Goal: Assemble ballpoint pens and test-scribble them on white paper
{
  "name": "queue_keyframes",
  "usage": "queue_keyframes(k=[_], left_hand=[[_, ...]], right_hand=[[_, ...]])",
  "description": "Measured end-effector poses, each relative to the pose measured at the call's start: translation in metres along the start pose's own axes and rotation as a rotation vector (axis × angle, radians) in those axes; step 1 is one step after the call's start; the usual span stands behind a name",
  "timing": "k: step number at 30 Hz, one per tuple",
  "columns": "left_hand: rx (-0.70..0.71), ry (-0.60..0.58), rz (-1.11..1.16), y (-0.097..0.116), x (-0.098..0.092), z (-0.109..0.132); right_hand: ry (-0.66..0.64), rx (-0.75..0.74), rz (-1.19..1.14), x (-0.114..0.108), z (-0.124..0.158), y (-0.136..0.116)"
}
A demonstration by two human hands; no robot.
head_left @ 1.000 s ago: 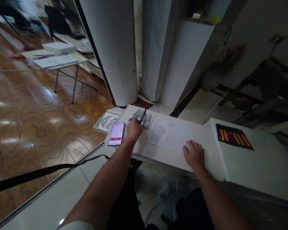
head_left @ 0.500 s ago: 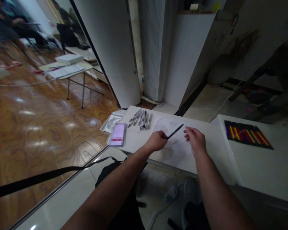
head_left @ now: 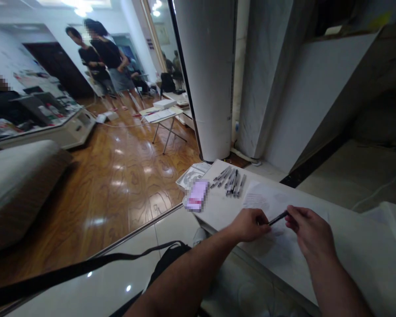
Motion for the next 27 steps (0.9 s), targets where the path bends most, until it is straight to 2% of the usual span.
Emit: queue_keyframes(k=[9, 15, 22, 27], left_hand=[[0.013, -0.003, 0.002, -0.006, -0.009, 0.014], [-0.001, 0.006, 0.009, -0.004, -0.007, 0.017], [0.069, 0.079, 0.053, 0.002, -0.001, 0.004], [0.102, 0.099, 0.128, 0.002, 0.006, -0.005]], right_hand=[[-0.056, 0.02, 0.119, 0.027, 0.024, 0.007], [-0.085, 0.027, 0.152, 0.027, 0.032, 0.014], [-0.121, -0.007, 0.136, 0.029, 0.04, 0.013], [-0.056, -0.058, 0.233, 0.023, 0.037, 0.008]])
Point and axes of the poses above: each hand's wrist, its own z-axis away from the middle knuckle, its own x-axis out of the palm, y = z × x, the point moved 6 cm from there along -z, towards the middle knuckle, and after that the axes turned 15 degrees about x, right-handed, at the moved point
